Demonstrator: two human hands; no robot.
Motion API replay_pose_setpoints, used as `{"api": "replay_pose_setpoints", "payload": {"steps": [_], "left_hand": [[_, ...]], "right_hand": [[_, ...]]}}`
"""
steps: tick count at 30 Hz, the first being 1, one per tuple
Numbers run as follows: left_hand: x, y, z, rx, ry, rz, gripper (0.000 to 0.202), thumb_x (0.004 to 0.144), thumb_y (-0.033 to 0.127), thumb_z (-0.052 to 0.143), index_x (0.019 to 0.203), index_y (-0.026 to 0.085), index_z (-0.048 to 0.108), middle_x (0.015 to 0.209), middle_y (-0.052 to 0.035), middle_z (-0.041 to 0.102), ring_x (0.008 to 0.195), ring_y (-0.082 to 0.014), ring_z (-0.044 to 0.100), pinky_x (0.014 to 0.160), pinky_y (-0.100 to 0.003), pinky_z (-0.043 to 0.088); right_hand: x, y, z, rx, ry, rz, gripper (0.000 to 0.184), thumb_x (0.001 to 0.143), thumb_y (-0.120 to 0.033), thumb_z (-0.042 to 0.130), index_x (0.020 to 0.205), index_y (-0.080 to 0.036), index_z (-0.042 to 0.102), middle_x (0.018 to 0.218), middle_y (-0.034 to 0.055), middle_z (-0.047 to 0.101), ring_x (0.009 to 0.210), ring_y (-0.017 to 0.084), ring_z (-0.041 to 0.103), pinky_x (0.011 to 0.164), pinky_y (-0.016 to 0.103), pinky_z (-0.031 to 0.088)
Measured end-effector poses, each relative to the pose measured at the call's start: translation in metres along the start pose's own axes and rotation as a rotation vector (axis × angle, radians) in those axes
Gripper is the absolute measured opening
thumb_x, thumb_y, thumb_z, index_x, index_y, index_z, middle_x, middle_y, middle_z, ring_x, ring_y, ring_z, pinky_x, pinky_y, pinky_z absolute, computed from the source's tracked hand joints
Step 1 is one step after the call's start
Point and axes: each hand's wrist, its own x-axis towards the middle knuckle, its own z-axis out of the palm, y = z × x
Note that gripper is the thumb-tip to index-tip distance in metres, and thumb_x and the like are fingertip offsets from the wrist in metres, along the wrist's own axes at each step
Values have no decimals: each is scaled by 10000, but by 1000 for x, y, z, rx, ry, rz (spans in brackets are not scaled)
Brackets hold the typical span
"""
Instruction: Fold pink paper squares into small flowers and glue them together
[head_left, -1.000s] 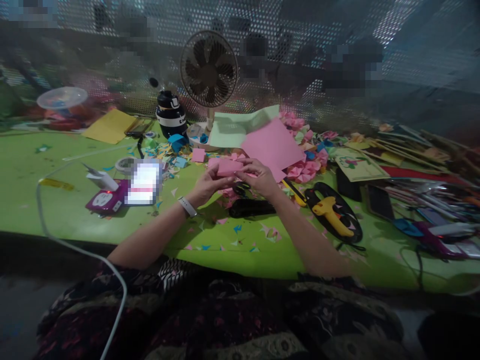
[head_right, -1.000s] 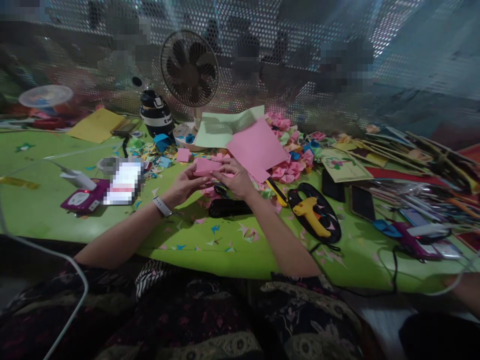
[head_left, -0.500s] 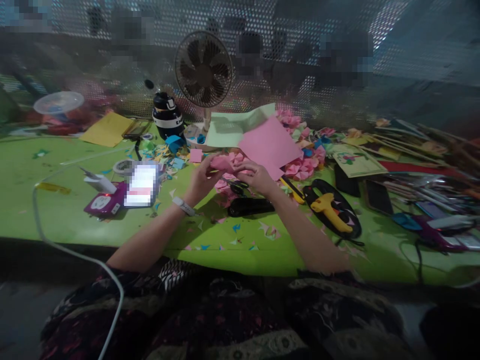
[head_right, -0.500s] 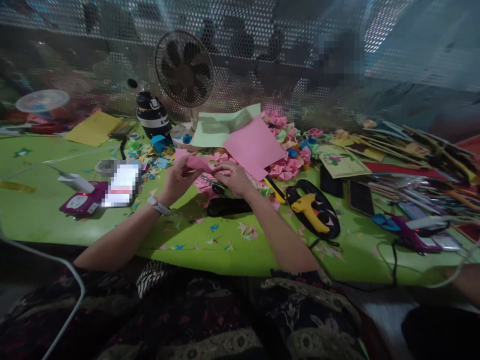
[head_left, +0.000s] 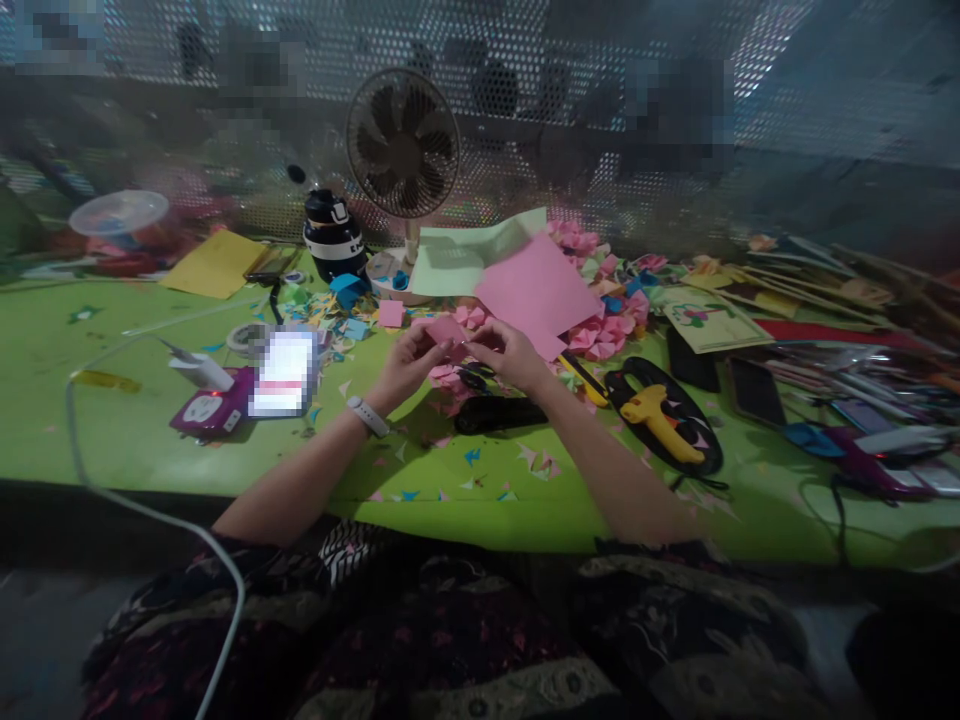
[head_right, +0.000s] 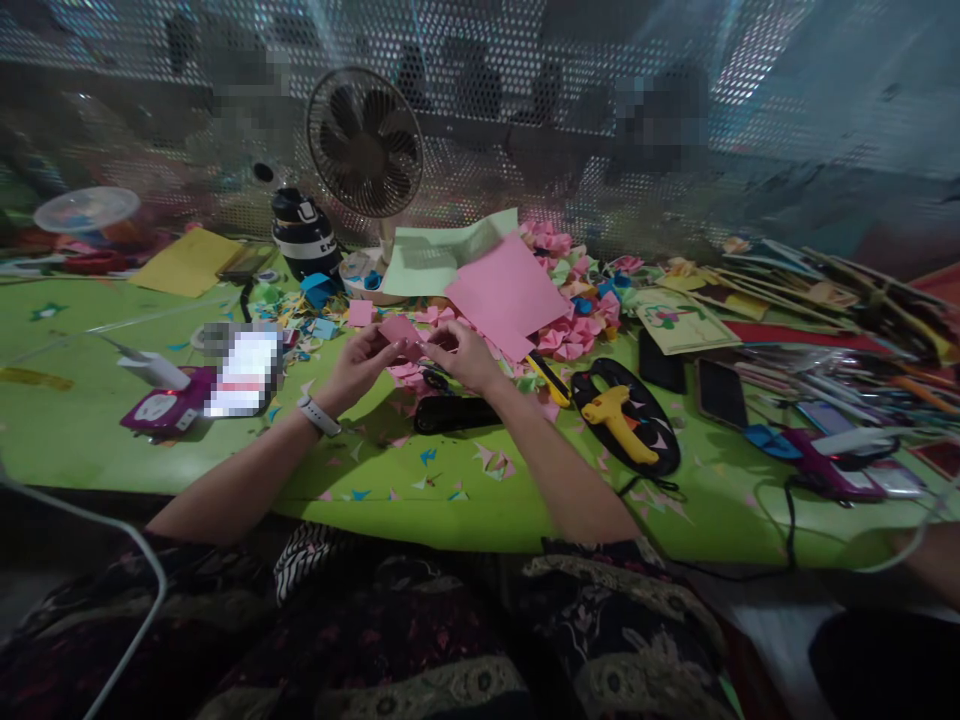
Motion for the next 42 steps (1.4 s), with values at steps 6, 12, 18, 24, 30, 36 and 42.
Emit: {"api": "replay_pose_setpoints", "payload": {"steps": [6, 12, 18, 24, 30, 36, 42], "left_hand": [[-1, 4, 2, -160, 73, -141, 451, 589, 442, 934, 841, 167, 682, 766, 16, 720, 667, -91, 671, 714, -229, 584], [-2, 4, 3, -226, 106, -215, 461, 546, 418, 959, 715, 147, 626, 715, 21, 697, 666, -84, 668, 725, -222, 578], [-2, 3, 5, -244, 122, -181, 460, 529, 419, 964, 678, 145, 625, 651, 40, 656, 641, -71, 642, 716, -210, 563], [-1, 0, 7, -234, 126, -178, 463, 523, 428, 961, 703, 154, 633, 661, 44, 673, 630, -70, 645, 702, -203, 558], [0, 6, 4, -269, 214, -207, 451, 526, 374, 966, 742, 165, 630, 728, 39, 695, 652, -69, 650, 708, -204, 565], [-1, 5, 4, -273, 218, -173, 376, 590, 348, 943, 744, 170, 650, 725, 43, 687, 668, -70, 645, 760, -222, 560], [-6, -4, 11, -251, 198, -100, 396, 580, 392, 943, 793, 171, 692, 728, 28, 711, 662, -79, 648, 702, -214, 527]], "right_hand": [[-4, -9, 5, 56, -44, 19, 443, 733, -610, 747, 808, -198, 606, 790, 22, 654, 714, 159, 589, 686, 305, 491], [-7, -13, 9, 79, -63, 19, 467, 760, -657, 705, 769, -197, 625, 746, 19, 663, 701, 166, 614, 704, 316, 502], [-10, -17, 10, 75, -39, 16, 472, 753, -657, 719, 740, -197, 616, 711, 10, 640, 665, 157, 592, 678, 314, 491], [-11, -19, 12, 96, -59, 13, 477, 773, -664, 698, 737, -199, 599, 706, 13, 641, 665, 158, 594, 675, 315, 497], [-10, -19, 6, 4, -68, -48, 460, 806, -645, 675, 717, -199, 603, 687, 4, 607, 653, 145, 545, 663, 299, 472], [-10, -24, 6, 131, -54, 73, 443, 702, -611, 777, 733, -198, 618, 693, -1, 633, 651, 144, 583, 644, 293, 502], [-14, -31, 17, 354, -119, 198, 435, 609, -539, 860, 821, -183, 729, 761, 19, 731, 711, 191, 704, 690, 334, 595]]}}
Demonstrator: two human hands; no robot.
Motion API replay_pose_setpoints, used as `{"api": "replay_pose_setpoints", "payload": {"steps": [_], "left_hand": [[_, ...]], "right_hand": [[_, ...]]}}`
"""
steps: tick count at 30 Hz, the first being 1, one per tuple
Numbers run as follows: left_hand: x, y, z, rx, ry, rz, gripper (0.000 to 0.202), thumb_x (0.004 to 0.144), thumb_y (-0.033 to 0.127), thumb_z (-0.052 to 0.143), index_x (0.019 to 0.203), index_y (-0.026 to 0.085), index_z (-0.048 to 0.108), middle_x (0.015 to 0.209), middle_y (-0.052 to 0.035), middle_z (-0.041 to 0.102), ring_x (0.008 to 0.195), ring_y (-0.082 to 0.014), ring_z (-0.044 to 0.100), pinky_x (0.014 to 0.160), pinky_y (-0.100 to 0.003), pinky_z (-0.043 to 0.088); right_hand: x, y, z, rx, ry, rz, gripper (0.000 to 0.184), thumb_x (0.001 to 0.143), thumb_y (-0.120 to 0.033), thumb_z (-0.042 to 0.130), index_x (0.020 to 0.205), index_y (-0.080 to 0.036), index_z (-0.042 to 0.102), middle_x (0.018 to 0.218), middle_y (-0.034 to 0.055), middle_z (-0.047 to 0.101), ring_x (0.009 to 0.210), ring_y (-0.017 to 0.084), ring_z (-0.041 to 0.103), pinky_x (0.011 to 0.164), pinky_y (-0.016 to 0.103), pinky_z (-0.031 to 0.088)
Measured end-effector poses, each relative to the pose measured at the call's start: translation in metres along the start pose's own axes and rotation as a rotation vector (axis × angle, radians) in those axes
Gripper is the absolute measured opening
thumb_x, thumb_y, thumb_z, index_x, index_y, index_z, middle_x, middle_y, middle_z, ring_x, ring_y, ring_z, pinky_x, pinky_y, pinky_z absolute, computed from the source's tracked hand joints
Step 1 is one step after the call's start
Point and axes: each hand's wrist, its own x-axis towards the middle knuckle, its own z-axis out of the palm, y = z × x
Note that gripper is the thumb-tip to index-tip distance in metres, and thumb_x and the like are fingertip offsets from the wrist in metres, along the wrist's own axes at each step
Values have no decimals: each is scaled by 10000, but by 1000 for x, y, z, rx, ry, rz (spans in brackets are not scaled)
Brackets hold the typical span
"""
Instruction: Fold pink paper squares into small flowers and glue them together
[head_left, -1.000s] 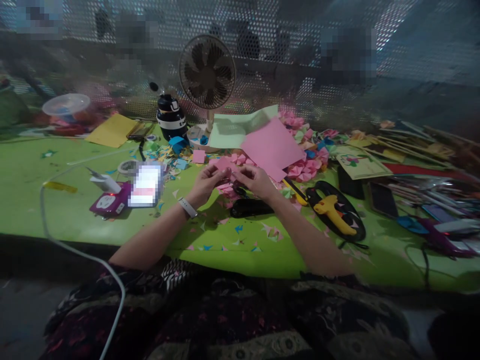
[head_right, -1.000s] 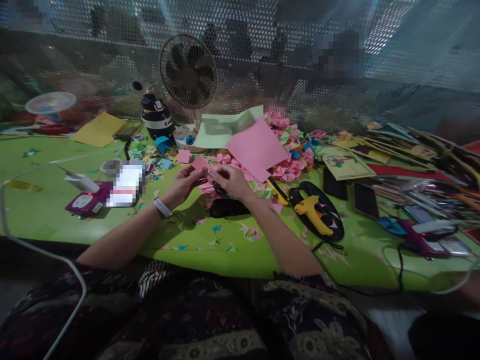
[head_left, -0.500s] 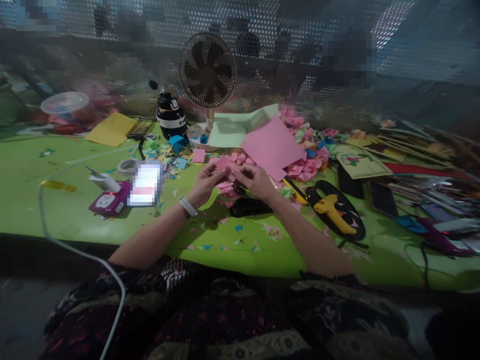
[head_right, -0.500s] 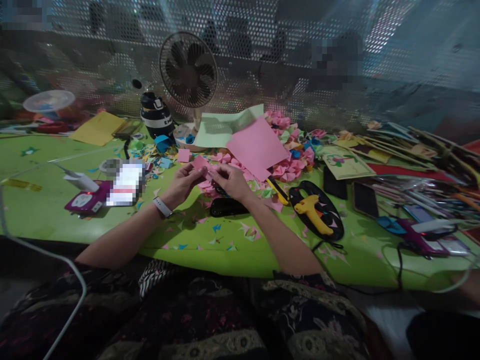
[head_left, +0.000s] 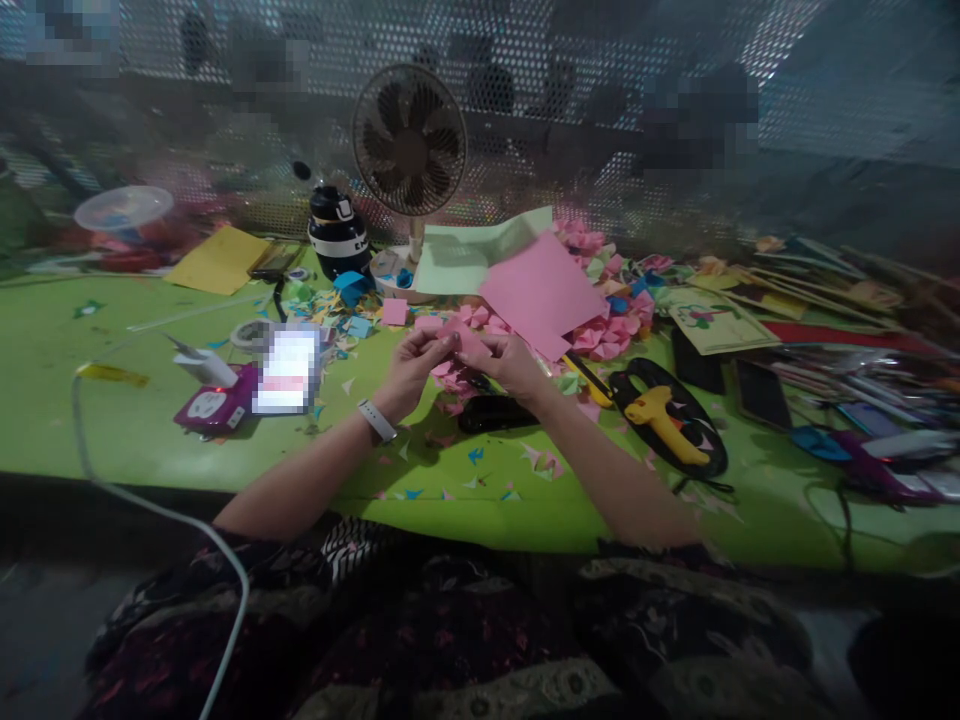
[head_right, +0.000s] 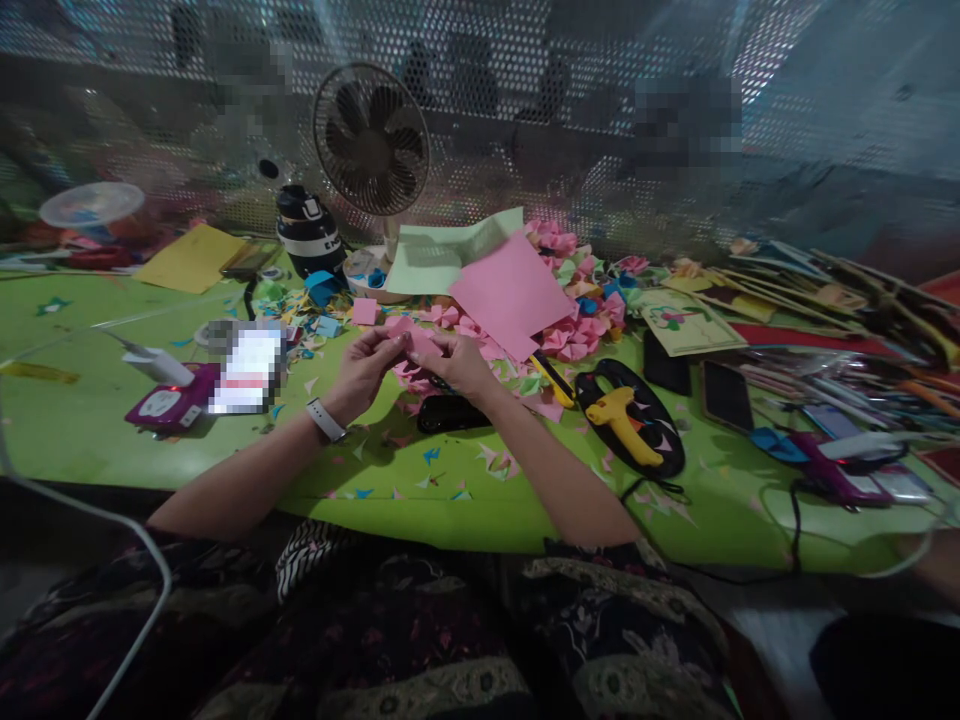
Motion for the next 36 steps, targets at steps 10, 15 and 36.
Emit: {"api": "replay_pose_setpoints", "payload": {"steps": [10, 15, 36], "left_hand": [[6, 5, -3, -45, 121, -14, 346, 588, 327, 937, 779, 185, 687, 775, 33, 719, 705, -80, 664, 769, -225, 554], [7, 3, -3, -65, 161, -14, 336, 603, 318, 930, 772, 190, 669, 757, 46, 701, 691, -70, 652, 770, -223, 552], [16, 3, -15, -153, 106, -77, 230, 714, 314, 865, 866, 217, 722, 921, -13, 776, 1000, -175, 728, 963, -334, 567]], "right_hand": [[3, 3, -6, 26, -34, 49, 372, 634, -468, 870, 687, -159, 669, 704, 61, 756, 616, 180, 729, 653, 323, 627], [3, 4, -9, 37, -54, 84, 351, 661, -436, 860, 752, -144, 688, 734, 73, 764, 612, 170, 726, 626, 293, 612], [0, 6, 4, -13, 34, -16, 482, 690, -613, 813, 726, -180, 603, 708, 45, 745, 540, 129, 669, 551, 260, 566]]}}
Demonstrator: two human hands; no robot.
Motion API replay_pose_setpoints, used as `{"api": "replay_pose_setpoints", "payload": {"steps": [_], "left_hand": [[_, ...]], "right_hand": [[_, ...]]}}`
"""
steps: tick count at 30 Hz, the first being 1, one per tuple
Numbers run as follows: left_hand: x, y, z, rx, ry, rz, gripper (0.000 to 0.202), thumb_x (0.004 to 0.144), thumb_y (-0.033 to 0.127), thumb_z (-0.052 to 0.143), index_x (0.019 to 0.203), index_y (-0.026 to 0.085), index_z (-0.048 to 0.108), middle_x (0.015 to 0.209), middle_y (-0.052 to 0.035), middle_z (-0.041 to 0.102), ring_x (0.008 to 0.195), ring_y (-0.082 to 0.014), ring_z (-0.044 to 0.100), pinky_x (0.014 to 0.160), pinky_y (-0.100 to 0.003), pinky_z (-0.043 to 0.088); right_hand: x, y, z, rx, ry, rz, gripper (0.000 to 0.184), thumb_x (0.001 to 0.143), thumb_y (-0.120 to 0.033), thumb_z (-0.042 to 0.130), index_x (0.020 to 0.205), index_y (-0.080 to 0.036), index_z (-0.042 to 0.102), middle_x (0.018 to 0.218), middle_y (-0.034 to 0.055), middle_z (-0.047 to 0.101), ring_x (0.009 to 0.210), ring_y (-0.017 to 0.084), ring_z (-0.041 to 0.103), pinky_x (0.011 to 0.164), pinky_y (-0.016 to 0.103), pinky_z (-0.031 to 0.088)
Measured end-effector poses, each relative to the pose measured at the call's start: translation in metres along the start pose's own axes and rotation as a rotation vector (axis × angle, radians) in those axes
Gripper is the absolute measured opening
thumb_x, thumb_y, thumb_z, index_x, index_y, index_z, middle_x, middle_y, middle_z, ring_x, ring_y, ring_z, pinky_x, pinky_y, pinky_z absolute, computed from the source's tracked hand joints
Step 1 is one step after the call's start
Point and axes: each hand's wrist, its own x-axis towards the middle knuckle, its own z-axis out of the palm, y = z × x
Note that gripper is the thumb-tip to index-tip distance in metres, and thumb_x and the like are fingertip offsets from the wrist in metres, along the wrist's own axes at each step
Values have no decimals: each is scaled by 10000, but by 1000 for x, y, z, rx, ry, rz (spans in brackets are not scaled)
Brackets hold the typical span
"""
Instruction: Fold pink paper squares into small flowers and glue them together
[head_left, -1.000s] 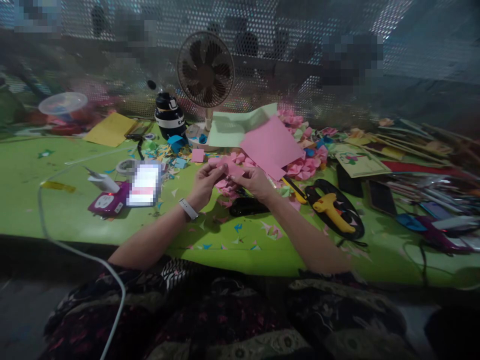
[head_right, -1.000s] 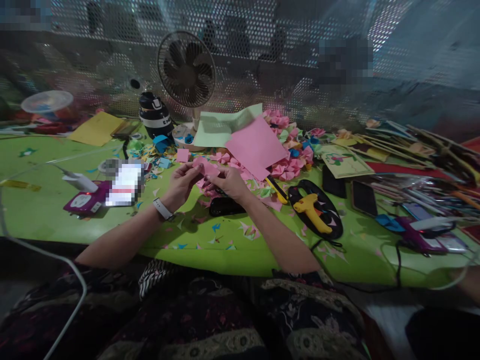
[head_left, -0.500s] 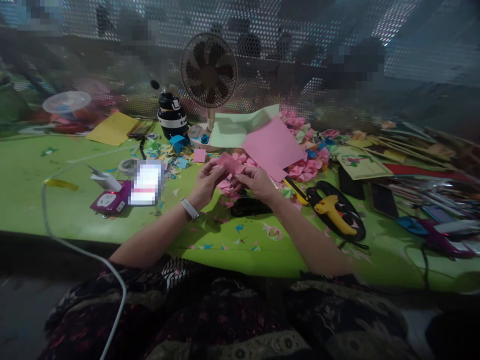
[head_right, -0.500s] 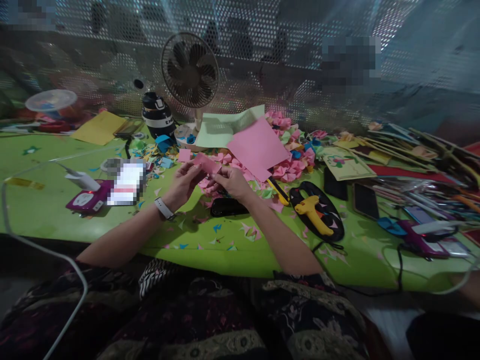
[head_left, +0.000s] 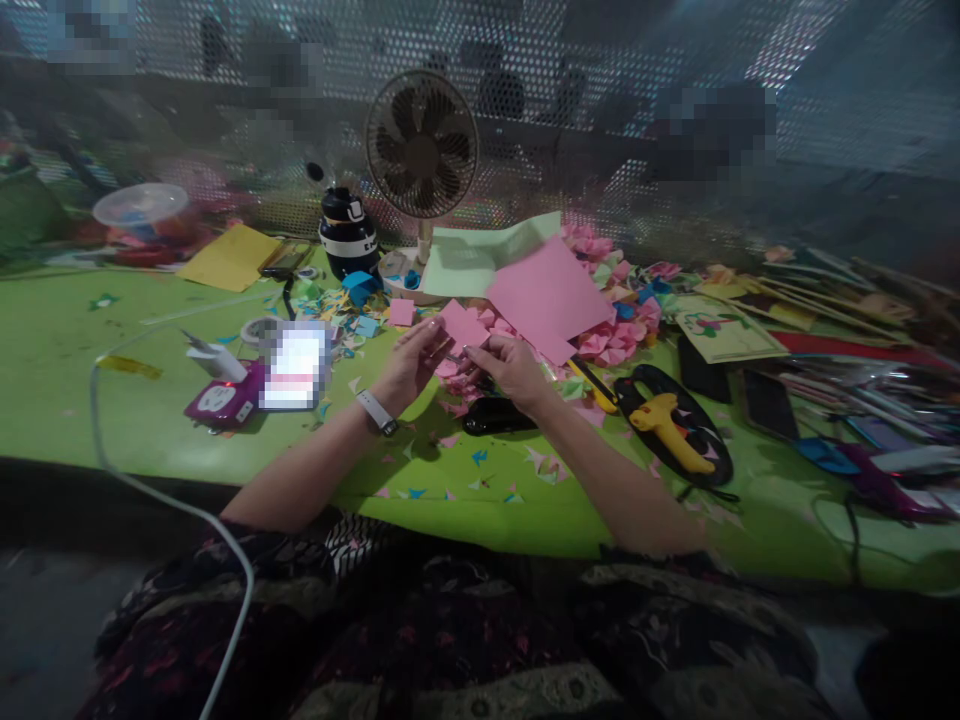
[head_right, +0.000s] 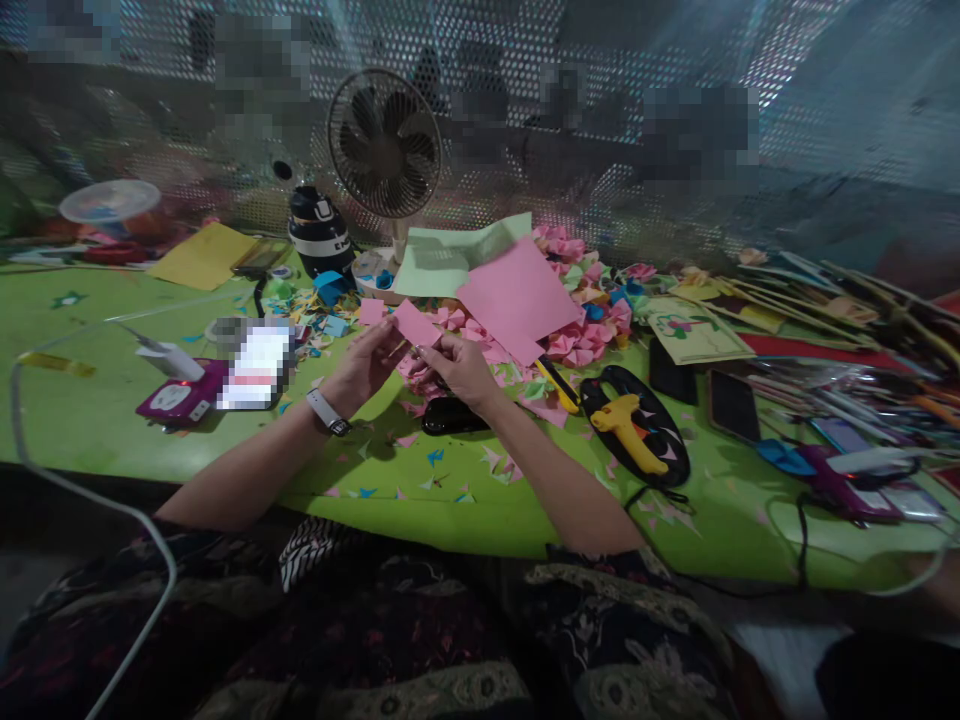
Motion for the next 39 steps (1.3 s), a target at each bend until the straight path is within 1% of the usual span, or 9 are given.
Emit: {"api": "replay_pose_setpoints", "payload": {"steps": [4, 7, 11, 14, 17, 22, 31, 34, 39], "left_hand": [[7, 4, -4, -16, 3, 72, 265, 753, 397, 838, 926, 231, 724, 1038, -37, 779, 1137, -186, 690, 1016, -345, 538], [-1, -1, 2, 17, -57, -23, 333, 705, 453, 866, 880, 205, 730, 918, -43, 781, 948, -184, 733, 918, -336, 576], [-8, -1, 8, 57, -65, -37, 317, 597, 351, 940, 750, 181, 721, 753, 6, 743, 714, -120, 697, 763, -254, 580], [-7, 6, 7, 74, -62, -88, 308, 580, 329, 950, 688, 174, 707, 724, -5, 734, 661, -114, 673, 704, -244, 582], [-6, 10, 6, 107, -89, -175, 285, 600, 310, 942, 692, 164, 715, 718, -29, 734, 641, -121, 665, 641, -239, 572], [-7, 12, 5, 195, -174, -242, 299, 612, 321, 938, 670, 150, 700, 619, 6, 669, 556, -74, 595, 590, -199, 527], [-10, 10, 5, 268, -321, -217, 461, 538, 471, 948, 708, 133, 686, 739, -18, 727, 719, -133, 710, 747, -259, 575], [-12, 8, 6, 278, -345, -147, 419, 618, 467, 910, 784, 140, 707, 831, -42, 751, 838, -180, 736, 796, -300, 588], [-15, 7, 7, 314, -310, -94, 378, 655, 442, 868, 818, 138, 712, 875, -51, 757, 879, -214, 736, 763, -326, 614]], "right_hand": [[0, 1, 0, 36, 38, 5, 471, 674, -591, 829, 728, -174, 616, 716, 48, 747, 534, 115, 653, 547, 247, 556], [0, 3, 2, 39, 59, 5, 480, 663, -603, 828, 700, -177, 611, 705, 43, 740, 532, 118, 647, 551, 253, 553], [2, 5, -3, -34, -6, 27, 401, 707, -550, 800, 776, -178, 668, 728, 46, 733, 607, 166, 681, 645, 327, 594], [3, 2, -16, -167, 89, -159, 293, 768, -415, 746, 967, -202, 714, 903, 58, 737, 785, 195, 697, 774, 373, 598], [3, -4, -28, -356, 87, -395, 409, 757, -281, 747, 1165, -269, 716, 1238, 81, 663, 1136, 252, 638, 979, 433, 542], [7, -4, -38, -464, -86, -525, 145, 840, -329, 743, 973, -324, 801, 1410, 45, 570, 1366, 265, 491, 1170, 491, 383], [11, 7, -31, -355, -24, -519, 302, 813, -573, 746, 879, -282, 795, 1275, 69, 651, 1263, 247, 574, 1096, 446, 459], [10, 9, -22, -242, 54, -381, 413, 812, -633, 706, 876, -226, 740, 1104, 89, 690, 1088, 240, 642, 903, 399, 563], [9, 7, -15, -179, 93, -256, 424, 760, -606, 754, 791, -202, 629, 776, 18, 646, 750, 170, 616, 743, 339, 546]]}}
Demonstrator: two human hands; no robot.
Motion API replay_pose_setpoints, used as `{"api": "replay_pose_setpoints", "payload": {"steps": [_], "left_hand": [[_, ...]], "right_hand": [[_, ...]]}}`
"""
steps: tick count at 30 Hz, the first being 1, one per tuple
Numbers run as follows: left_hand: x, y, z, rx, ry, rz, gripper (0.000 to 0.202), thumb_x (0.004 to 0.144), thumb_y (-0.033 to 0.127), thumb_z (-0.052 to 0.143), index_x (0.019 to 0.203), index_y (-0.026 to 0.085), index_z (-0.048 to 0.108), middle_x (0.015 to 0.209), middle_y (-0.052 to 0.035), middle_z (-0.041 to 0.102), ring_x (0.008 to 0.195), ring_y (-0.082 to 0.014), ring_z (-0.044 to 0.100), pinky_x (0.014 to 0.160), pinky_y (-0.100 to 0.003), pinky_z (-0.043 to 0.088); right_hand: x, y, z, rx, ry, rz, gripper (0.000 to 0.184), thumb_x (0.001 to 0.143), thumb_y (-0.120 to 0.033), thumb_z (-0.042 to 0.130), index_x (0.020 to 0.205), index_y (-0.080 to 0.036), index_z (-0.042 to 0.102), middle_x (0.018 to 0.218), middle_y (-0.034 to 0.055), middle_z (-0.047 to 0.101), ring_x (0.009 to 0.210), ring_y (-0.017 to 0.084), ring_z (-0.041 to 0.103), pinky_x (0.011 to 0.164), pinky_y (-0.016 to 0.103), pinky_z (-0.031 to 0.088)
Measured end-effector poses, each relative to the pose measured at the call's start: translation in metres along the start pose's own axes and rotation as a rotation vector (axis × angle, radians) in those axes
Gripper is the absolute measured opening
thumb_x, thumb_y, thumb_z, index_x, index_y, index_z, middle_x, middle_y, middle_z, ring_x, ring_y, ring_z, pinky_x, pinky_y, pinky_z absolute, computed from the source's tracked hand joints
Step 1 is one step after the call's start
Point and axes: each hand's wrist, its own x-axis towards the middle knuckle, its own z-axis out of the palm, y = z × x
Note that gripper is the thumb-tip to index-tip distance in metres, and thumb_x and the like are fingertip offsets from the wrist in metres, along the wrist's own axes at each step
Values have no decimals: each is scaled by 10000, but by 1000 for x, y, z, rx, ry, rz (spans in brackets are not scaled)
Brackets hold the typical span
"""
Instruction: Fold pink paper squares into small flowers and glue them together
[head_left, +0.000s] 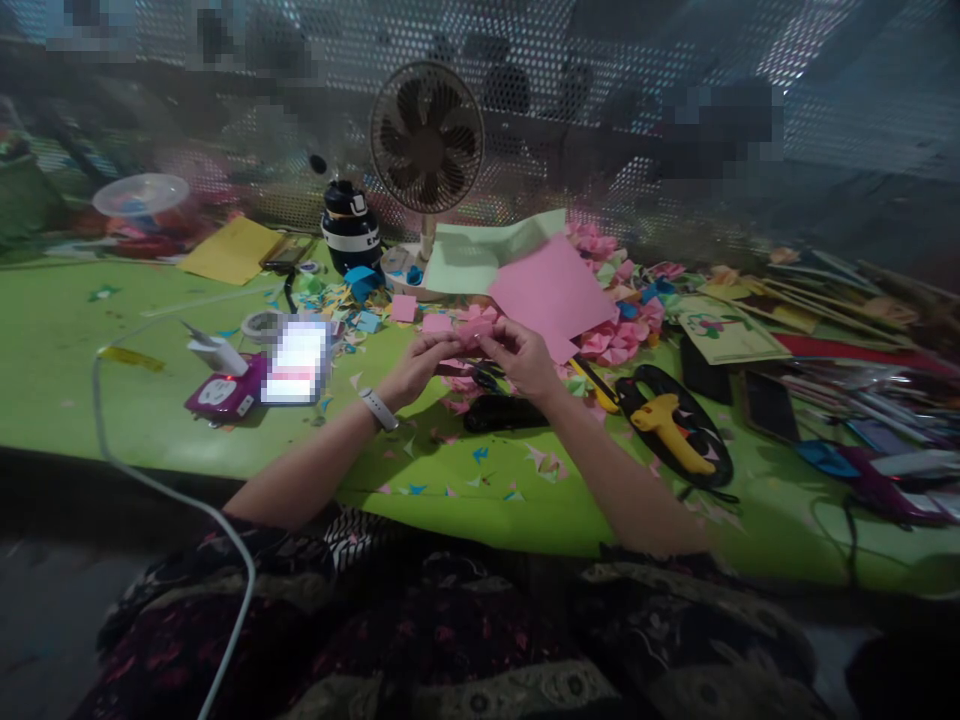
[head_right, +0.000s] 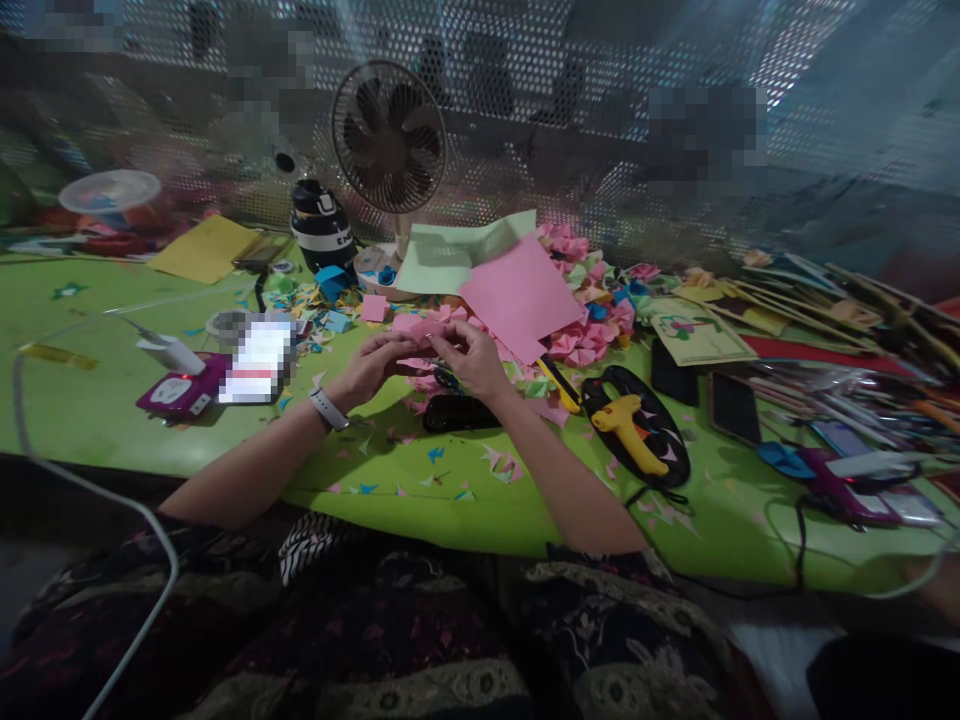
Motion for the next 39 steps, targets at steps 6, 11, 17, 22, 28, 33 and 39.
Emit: {"api": "replay_pose_setpoints", "payload": {"steps": [6, 11, 17, 22, 28, 33, 39], "left_hand": [[-3, 1, 4, 117, -42, 48, 463, 702, 545, 829, 891, 132, 743, 910, -80, 773, 923, -235, 739, 808, -348, 617], [-1, -1, 4, 181, -96, 80, 532, 712, 629, 793, 903, 134, 751, 884, -81, 777, 895, -224, 747, 830, -353, 616], [1, -5, 2, 211, -115, 97, 564, 727, 674, 755, 887, 133, 743, 858, -73, 774, 887, -230, 751, 837, -378, 621], [1, -6, 1, 216, -120, 105, 567, 746, 673, 741, 905, 128, 749, 896, -92, 777, 910, -235, 750, 858, -390, 617], [1, -5, 2, 222, -112, 104, 567, 731, 682, 746, 877, 135, 749, 848, -71, 770, 891, -227, 749, 849, -368, 615], [0, -6, 2, 213, -104, 88, 545, 708, 676, 763, 829, 145, 748, 799, -38, 750, 856, -213, 743, 851, -372, 612], [0, -6, 2, 200, -69, 92, 548, 691, 676, 778, 799, 140, 736, 768, -42, 727, 847, -222, 735, 835, -380, 614]], "right_hand": [[-1, -5, -2, -16, -35, 15, 406, 758, -584, 745, 759, -201, 611, 762, 18, 639, 728, 169, 595, 725, 338, 530], [-2, -8, -3, -84, -29, 4, 366, 776, -539, 724, 747, -190, 620, 751, 19, 632, 705, 161, 571, 679, 318, 502], [-2, -7, -3, -89, -30, 5, 377, 777, -557, 719, 777, -186, 648, 770, 19, 648, 724, 162, 585, 692, 307, 505], [-2, -9, -2, -68, -31, 9, 418, 752, -595, 737, 771, -187, 650, 765, 21, 656, 712, 160, 583, 693, 310, 509], [-2, -9, -1, -74, -19, 15, 451, 738, -627, 739, 740, -187, 641, 750, 21, 656, 707, 157, 576, 683, 303, 504], [-2, -6, -2, -73, -31, 13, 452, 740, -639, 732, 754, -194, 656, 755, 25, 671, 710, 167, 591, 693, 318, 516], [-2, -5, -1, -83, -38, 14, 441, 752, -624, 730, 743, -193, 639, 748, 19, 652, 693, 161, 581, 690, 325, 508]]}}
